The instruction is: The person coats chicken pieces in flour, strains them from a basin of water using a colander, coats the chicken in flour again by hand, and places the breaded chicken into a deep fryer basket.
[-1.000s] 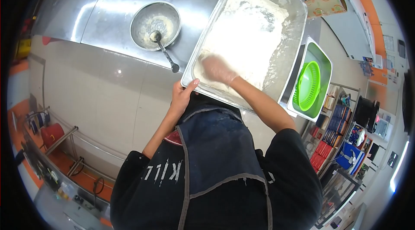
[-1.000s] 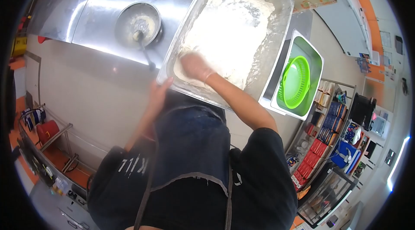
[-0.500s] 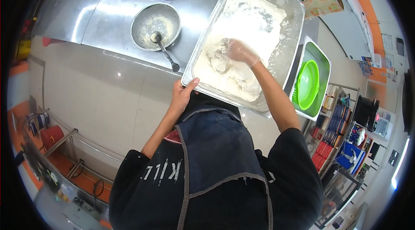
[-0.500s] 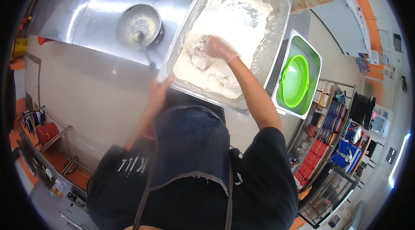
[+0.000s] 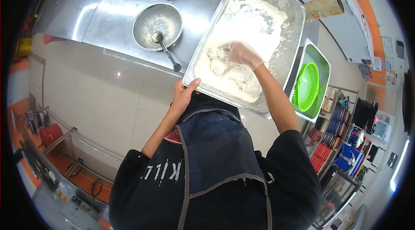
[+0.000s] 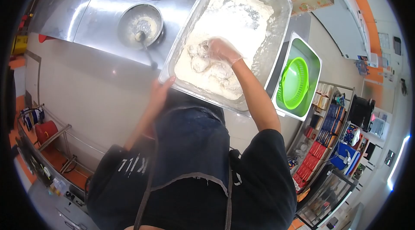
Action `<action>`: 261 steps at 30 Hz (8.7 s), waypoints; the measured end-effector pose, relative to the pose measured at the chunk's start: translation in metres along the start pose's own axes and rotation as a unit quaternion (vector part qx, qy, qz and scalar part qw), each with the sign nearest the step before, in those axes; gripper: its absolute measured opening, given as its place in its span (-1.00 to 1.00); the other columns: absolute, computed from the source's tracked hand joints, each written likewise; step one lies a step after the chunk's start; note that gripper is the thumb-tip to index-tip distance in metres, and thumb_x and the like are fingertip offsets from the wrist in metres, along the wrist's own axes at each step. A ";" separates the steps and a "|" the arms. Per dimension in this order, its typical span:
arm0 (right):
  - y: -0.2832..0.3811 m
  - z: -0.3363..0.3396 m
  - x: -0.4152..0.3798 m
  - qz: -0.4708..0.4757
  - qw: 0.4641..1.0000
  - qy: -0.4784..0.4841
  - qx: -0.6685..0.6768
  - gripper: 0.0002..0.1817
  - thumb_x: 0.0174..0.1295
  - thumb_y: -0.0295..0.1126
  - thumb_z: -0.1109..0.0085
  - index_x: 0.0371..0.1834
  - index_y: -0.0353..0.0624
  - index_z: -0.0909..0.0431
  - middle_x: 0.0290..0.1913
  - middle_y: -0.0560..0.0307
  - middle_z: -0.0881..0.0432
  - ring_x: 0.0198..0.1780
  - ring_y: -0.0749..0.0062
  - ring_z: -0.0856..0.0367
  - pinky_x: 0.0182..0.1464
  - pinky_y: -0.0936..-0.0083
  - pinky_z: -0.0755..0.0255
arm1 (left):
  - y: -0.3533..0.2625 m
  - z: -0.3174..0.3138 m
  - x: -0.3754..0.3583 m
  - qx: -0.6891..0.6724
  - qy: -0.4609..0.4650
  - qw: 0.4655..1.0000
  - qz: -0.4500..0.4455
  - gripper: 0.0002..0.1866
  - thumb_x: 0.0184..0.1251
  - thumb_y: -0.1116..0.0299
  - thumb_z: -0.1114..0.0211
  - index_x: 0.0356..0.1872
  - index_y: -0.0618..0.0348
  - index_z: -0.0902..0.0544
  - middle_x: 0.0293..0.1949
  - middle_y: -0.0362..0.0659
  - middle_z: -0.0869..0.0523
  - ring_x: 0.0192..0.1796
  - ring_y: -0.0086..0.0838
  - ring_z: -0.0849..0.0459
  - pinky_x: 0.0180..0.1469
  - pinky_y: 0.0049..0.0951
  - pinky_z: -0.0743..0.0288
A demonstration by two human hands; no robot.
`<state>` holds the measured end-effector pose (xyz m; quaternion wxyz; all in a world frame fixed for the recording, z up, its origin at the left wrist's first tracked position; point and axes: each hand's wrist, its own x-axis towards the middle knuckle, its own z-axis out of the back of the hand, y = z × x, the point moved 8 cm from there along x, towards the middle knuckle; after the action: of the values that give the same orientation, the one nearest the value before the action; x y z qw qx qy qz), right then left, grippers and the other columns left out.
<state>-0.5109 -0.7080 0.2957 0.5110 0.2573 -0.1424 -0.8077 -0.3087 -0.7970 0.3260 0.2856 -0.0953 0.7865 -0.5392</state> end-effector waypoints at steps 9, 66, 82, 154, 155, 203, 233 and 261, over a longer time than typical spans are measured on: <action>-0.023 -0.010 0.000 -0.112 0.994 0.003 0.017 -0.49 -0.01 -0.06 -0.17 -0.35 -0.43 -0.52 -0.34 -0.24 -0.57 -0.24 0.08 -0.55 -0.13 0.37 -0.40 | -0.003 -0.001 -0.002 -0.005 0.000 1.000 0.003 -0.80 0.17 0.33 -0.21 -0.32 0.29 -0.57 -0.46 -0.23 -0.62 -0.45 -0.66 -0.52 -0.45 -0.63 -0.39; 0.001 -0.095 -0.082 -0.140 0.986 0.070 -0.051 -0.41 0.10 0.10 0.01 -0.17 -0.30 -0.52 -0.37 -0.13 -0.58 -0.25 0.15 -0.51 -0.09 0.29 -0.36 | -0.011 -0.015 -0.014 -0.024 -0.004 1.000 0.014 -0.82 0.24 0.36 -0.13 -0.40 0.30 -0.55 -0.51 -0.23 -0.58 -0.50 -0.65 -0.46 -0.43 -0.62 -0.34; 0.039 -0.060 -0.078 -0.166 0.941 0.073 0.286 -0.47 0.27 -0.06 0.23 0.18 -0.20 -0.27 0.03 -0.20 -0.46 0.21 0.24 -0.28 0.27 0.30 -0.04 | 0.003 -0.009 -0.011 -0.037 0.009 0.999 0.027 -0.82 0.23 0.35 -0.13 -0.35 0.29 -0.54 -0.46 -0.25 -0.58 -0.47 -0.66 -0.45 -0.41 -0.61 -0.35; 0.054 -0.046 0.022 -0.153 0.930 0.154 0.296 -0.56 0.15 -0.17 0.09 -0.05 -0.28 -0.46 -0.07 -0.25 -0.50 -0.05 0.14 -0.51 0.00 0.33 -0.36 | -0.011 0.003 -0.001 0.017 -0.002 0.999 0.028 -0.82 0.20 0.35 -0.18 -0.42 0.28 -0.58 -0.51 -0.26 -0.60 -0.49 -0.68 -0.47 -0.44 -0.62 -0.34; 0.044 -0.042 0.015 -0.173 0.925 0.126 0.314 -0.51 0.17 -0.10 0.12 -0.02 -0.28 -0.43 -0.07 -0.22 -0.50 -0.07 0.17 -0.51 0.01 0.35 -0.36 | -0.010 0.005 -0.003 0.010 -0.003 1.000 0.029 -0.82 0.20 0.35 -0.19 -0.41 0.28 -0.58 -0.50 -0.26 -0.60 -0.49 -0.68 -0.48 -0.44 -0.62 -0.34; -0.027 0.136 -0.034 -0.206 0.966 -0.131 -0.083 -0.66 0.06 -0.21 -0.08 -0.52 -0.36 -0.45 -0.43 -0.12 -0.49 -0.36 0.30 -0.45 -0.26 0.38 -0.42 | -0.013 0.003 0.001 0.035 0.023 0.999 -0.015 -0.78 0.21 0.30 -0.17 -0.40 0.29 -0.59 -0.53 -0.20 -0.62 -0.52 -0.62 -0.52 -0.48 -0.62 -0.36; 0.048 -0.051 -0.038 -0.240 0.907 0.110 0.328 -0.39 0.08 0.18 0.08 0.04 -0.02 -0.48 0.04 -0.36 -0.39 0.12 0.06 -0.35 0.22 0.35 -0.11 | -0.003 -0.002 0.000 -0.028 0.009 1.000 0.009 -0.82 0.24 0.37 -0.11 -0.41 0.29 -0.55 -0.57 -0.19 -0.59 -0.54 -0.59 -0.51 -0.47 -0.59 -0.36; 0.079 -0.040 -0.004 0.032 0.980 -0.074 -0.180 -0.66 -0.06 -0.41 -0.01 -0.28 -0.51 -0.35 -0.38 -0.19 -0.48 -0.34 0.08 -0.48 -0.31 0.37 -0.43 | -0.010 0.001 0.000 0.007 0.004 1.000 0.015 -0.79 0.21 0.32 -0.17 -0.46 0.29 -0.58 -0.54 -0.23 -0.60 -0.50 -0.63 -0.50 -0.44 -0.61 -0.35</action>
<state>-0.4275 -0.7375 0.3026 0.5626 0.0962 -0.0405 -0.8201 -0.3095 -0.8015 0.3344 0.2912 -0.0789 0.7851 -0.5409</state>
